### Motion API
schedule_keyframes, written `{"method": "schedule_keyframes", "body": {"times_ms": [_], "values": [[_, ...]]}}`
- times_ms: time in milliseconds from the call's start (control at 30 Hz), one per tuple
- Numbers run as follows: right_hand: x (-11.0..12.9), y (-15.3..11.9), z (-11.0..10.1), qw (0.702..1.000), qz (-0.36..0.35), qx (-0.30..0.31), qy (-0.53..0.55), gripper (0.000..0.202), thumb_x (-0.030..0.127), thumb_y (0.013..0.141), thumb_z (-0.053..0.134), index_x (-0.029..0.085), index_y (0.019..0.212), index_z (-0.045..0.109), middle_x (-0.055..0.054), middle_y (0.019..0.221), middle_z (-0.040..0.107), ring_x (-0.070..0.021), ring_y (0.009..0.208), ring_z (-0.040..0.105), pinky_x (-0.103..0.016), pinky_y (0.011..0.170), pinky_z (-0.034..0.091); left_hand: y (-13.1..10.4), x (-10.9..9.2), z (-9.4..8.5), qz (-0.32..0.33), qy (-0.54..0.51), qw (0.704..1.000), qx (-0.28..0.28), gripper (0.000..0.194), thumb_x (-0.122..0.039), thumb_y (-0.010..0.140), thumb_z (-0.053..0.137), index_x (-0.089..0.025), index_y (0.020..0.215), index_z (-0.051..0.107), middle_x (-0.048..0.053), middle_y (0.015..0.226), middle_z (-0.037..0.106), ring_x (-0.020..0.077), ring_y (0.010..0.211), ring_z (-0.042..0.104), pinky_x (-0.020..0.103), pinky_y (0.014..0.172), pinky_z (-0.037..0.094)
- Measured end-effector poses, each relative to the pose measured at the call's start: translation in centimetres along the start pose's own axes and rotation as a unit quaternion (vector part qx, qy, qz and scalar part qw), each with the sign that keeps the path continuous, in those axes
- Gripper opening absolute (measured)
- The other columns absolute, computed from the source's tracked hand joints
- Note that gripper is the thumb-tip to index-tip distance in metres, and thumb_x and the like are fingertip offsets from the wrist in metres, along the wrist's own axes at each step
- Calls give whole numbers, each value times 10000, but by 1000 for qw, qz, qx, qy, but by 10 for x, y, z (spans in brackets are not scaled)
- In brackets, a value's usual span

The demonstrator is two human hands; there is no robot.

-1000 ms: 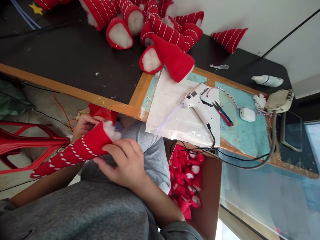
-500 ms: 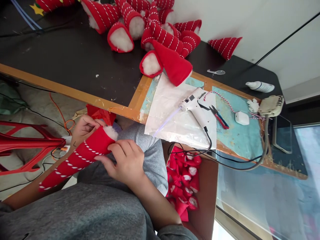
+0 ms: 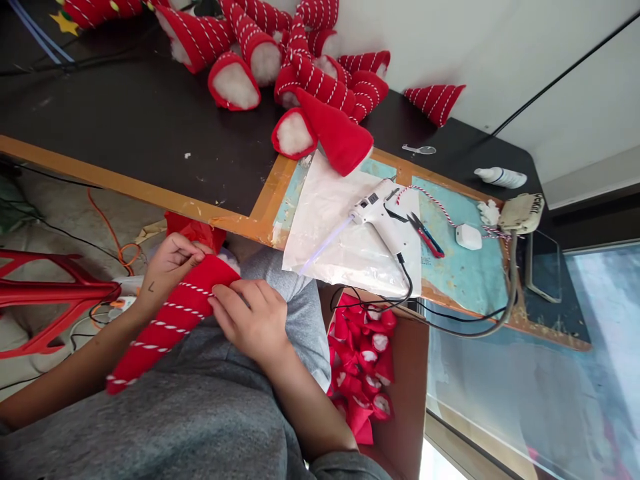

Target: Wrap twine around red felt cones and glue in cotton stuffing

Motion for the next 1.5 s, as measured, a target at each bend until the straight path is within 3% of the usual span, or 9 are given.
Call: {"method": "schedule_keyframes", "body": {"times_ms": [200,400,567,700,800,967,1067,1333,1500], "values": [[-20,-1,0,998,48,4,-34,187,213,1046,610,254,1129,773,-75,1021,791,-227,922,725,-357,816,603,5,-1,3,1,23,1000,15,450,-511,698,952,-247,730,589,19,752,735,197,680,669,299,612,512],[-13,3,3,998,-33,57,25,304,95,1040,534,233,1194,755,-87,1162,789,-224,1087,722,-357,970,602,5,-11,24,11,34,993,112,359,-388,744,915,-237,722,591,22,728,753,184,630,664,280,587,519],[-39,4,8,987,86,88,102,306,61,980,505,225,1017,760,-71,1065,774,-200,996,741,-334,911,607,3,-11,40,2,28,984,176,321,-365,788,886,-230,752,598,21,725,755,160,563,633,255,518,481],[-39,7,0,981,99,80,147,212,244,956,681,226,1165,710,-96,1178,730,-234,1134,710,-391,1016,589,3,-9,39,-12,21,986,163,356,-393,791,898,-226,741,588,28,753,757,179,625,674,245,519,488],[-35,8,6,976,61,104,179,581,431,894,834,237,1390,603,-149,1415,644,-277,1353,622,-452,1149,529,1,-9,41,-18,15,985,173,367,-442,794,907,-221,752,617,43,782,762,170,611,657,239,504,478],[-58,4,28,944,99,118,292,445,508,965,755,243,1297,623,-59,1132,736,-190,1024,732,-343,946,615,-3,-8,55,-19,-10,972,233,391,-480,789,920,-209,739,643,44,736,747,184,683,712,252,605,563],[-67,4,32,946,128,115,274,513,572,945,753,232,1302,610,-76,1159,723,-207,1070,719,-365,970,607,0,-8,54,-33,12,973,228,367,-459,785,921,-208,735,658,49,744,760,174,631,694,232,548,539],[-42,28,18,955,151,96,235,251,422,944,777,219,1065,691,-34,1036,761,-177,938,724,-314,890,588,12,-57,50,13,120,959,257,280,-456,746,927,-236,716,756,65,770,769,207,622,717,263,515,566],[-32,42,15,956,105,88,259,82,288,969,765,207,962,757,-30,951,786,-164,874,704,-311,869,548,10,-68,44,-31,194,940,280,236,-426,839,847,-229,800,723,15,863,750,141,671,680,219,584,544]]}}
Point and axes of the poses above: each hand's wrist, its own y-axis towards the middle knuckle, its own z-axis out of the palm, x = y × z, the point moved 10 cm from there along y, towards the middle knuckle
